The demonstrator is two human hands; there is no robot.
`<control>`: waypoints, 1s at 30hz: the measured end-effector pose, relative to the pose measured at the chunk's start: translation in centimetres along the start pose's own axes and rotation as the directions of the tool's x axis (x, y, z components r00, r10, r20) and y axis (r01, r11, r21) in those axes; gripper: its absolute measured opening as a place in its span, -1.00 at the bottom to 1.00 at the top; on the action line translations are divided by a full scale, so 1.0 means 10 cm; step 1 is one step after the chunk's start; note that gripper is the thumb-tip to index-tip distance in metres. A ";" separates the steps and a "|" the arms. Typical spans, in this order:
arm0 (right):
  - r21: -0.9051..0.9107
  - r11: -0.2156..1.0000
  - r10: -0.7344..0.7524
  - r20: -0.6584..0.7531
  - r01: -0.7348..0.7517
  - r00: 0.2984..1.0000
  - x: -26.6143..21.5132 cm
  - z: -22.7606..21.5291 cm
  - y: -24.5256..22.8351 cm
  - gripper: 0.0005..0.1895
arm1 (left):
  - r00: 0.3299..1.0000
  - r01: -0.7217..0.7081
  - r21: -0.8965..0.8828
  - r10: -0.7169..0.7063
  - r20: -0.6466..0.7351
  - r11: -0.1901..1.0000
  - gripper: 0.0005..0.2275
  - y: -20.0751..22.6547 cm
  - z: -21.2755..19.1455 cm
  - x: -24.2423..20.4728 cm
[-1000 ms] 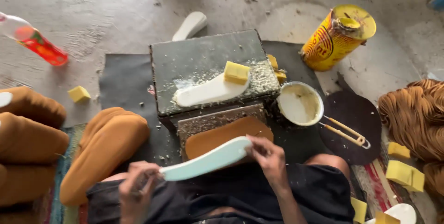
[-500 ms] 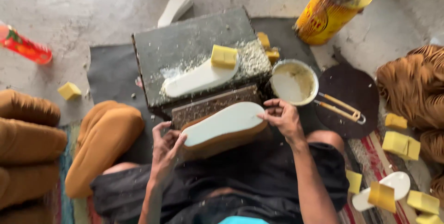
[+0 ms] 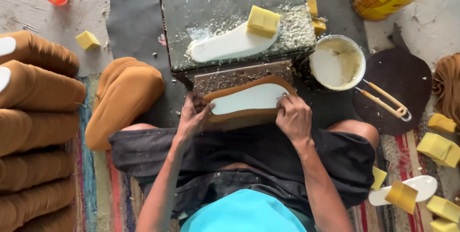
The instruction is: The person sits on the floor and repeatedly applies adhesive to white shoe insoles using a yellow sponge. They then press each insole into a brown slipper upper and set it aside. The process is repeated for multiple units.
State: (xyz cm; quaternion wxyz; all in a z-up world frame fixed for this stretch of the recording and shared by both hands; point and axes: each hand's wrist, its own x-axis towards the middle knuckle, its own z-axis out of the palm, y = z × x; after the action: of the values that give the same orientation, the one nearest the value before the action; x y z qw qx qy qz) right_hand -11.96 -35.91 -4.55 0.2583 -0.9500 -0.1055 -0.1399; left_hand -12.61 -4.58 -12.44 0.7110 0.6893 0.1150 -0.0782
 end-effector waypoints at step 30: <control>-0.191 0.982 0.047 0.184 -0.011 0.982 -0.22 0.30 -0.11 -0.44 | 0.685 -0.582 0.806 0.603 0.410 0.113 -0.39 0.62 0.39 -0.17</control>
State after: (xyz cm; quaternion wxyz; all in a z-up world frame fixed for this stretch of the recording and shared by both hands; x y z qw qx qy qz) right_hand -13.64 -33.73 -7.24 0.1580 -0.9806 -0.1019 -0.0552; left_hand -12.34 -8.28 -5.88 0.1918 0.9408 -0.2226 0.1692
